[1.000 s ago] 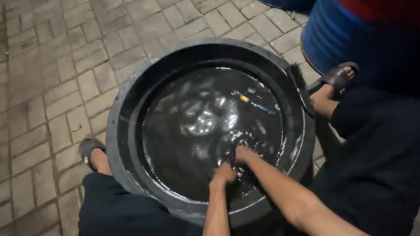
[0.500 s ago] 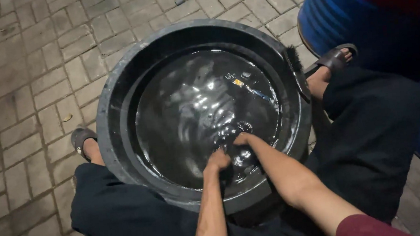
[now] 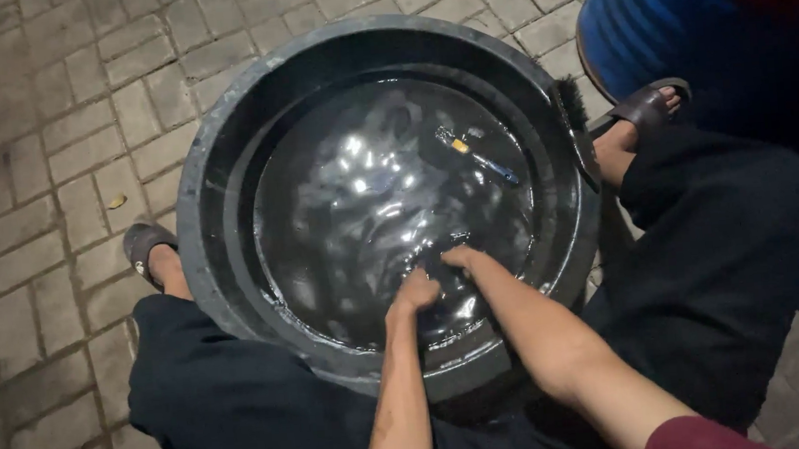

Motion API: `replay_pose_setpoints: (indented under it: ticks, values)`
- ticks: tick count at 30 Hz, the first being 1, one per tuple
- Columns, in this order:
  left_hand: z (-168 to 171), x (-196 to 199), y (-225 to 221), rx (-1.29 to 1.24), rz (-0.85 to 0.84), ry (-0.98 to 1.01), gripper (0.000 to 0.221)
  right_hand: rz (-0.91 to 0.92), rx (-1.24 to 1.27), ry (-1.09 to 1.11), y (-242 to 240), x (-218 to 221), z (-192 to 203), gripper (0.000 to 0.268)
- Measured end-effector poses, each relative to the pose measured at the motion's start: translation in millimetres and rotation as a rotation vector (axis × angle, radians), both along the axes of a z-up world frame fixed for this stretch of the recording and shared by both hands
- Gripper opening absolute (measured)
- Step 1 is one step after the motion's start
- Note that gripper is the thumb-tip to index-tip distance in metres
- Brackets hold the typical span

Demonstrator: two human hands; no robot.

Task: The person cleans a crankshaft in a basin of liquid using a small brush.

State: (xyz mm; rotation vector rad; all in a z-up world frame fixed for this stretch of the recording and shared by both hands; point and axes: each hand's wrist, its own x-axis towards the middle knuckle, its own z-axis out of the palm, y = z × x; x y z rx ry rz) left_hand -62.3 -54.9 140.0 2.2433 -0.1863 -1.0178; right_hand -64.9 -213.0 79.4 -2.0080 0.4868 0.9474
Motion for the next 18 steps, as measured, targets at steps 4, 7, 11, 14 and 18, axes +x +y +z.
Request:
replay_pose_setpoints:
  ticks: [4, 7, 11, 14, 18]
  values:
    - [-5.9, -0.5, -4.2, -0.007, -0.147, -0.068, 0.050, -0.136, -0.006, 0.016, -1.0, -6.7, 29.3, 0.060]
    - [-6.5, -2.7, -4.3, 0.065, -0.205, -0.133, 0.048, -0.242, -0.004, 0.038, -0.9, -11.6, 10.4, 0.061]
    - [-63.6, 9.5, 0.7, 0.042, -0.167, -0.102, 0.048, -0.371, 0.005, 0.039, 5.5, -1.0, 2.0, 0.063]
    - [-58.5, 10.7, 3.7, 0.019, -0.055, -0.072, 0.051, -0.469, 0.013, 0.045, 10.2, 5.2, -7.1, 0.065]
    - [-134.3, 19.7, 0.8, 0.033, 0.050, -0.080, 0.046, -0.597, 0.023, 0.053, 19.0, 11.8, -2.8, 0.067]
